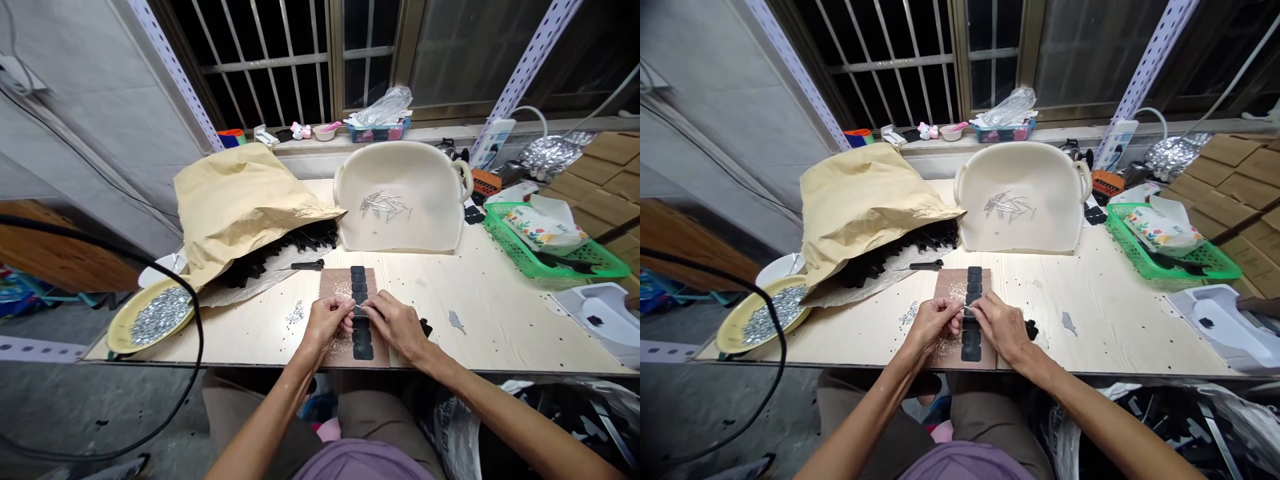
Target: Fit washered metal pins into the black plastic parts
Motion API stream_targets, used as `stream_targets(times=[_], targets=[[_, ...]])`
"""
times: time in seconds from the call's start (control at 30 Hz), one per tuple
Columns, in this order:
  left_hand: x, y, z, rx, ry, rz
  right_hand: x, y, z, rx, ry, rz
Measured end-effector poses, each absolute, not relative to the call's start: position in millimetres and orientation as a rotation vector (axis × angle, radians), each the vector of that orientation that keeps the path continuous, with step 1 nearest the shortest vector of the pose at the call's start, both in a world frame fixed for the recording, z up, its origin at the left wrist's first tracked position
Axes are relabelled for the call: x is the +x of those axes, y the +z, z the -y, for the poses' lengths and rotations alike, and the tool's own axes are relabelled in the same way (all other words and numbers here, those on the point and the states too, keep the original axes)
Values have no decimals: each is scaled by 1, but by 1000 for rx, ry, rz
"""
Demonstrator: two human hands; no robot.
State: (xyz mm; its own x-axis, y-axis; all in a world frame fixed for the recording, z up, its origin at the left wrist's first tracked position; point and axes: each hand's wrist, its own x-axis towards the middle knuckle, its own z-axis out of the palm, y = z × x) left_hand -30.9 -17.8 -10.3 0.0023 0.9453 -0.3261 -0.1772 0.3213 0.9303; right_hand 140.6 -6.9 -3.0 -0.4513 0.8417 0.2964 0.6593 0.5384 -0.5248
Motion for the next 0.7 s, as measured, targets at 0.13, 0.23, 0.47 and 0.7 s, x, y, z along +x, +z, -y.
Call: stream_targets(times=[0.13,0.23,0.47,0.7], targets=[[-36,-18,5,715,1012,-1217,139,-7,-6,-1162,556,2288],[-39,-21,-1,635,981,-1197,139,-9,-13,-1168,373,2419],[-40,-17,-5,618,980,-1211,138,-12,-19,-1188,549,2317],[-39,-12,-9,576,940,-1218,142,-15,-21,-1195,356,2407]])
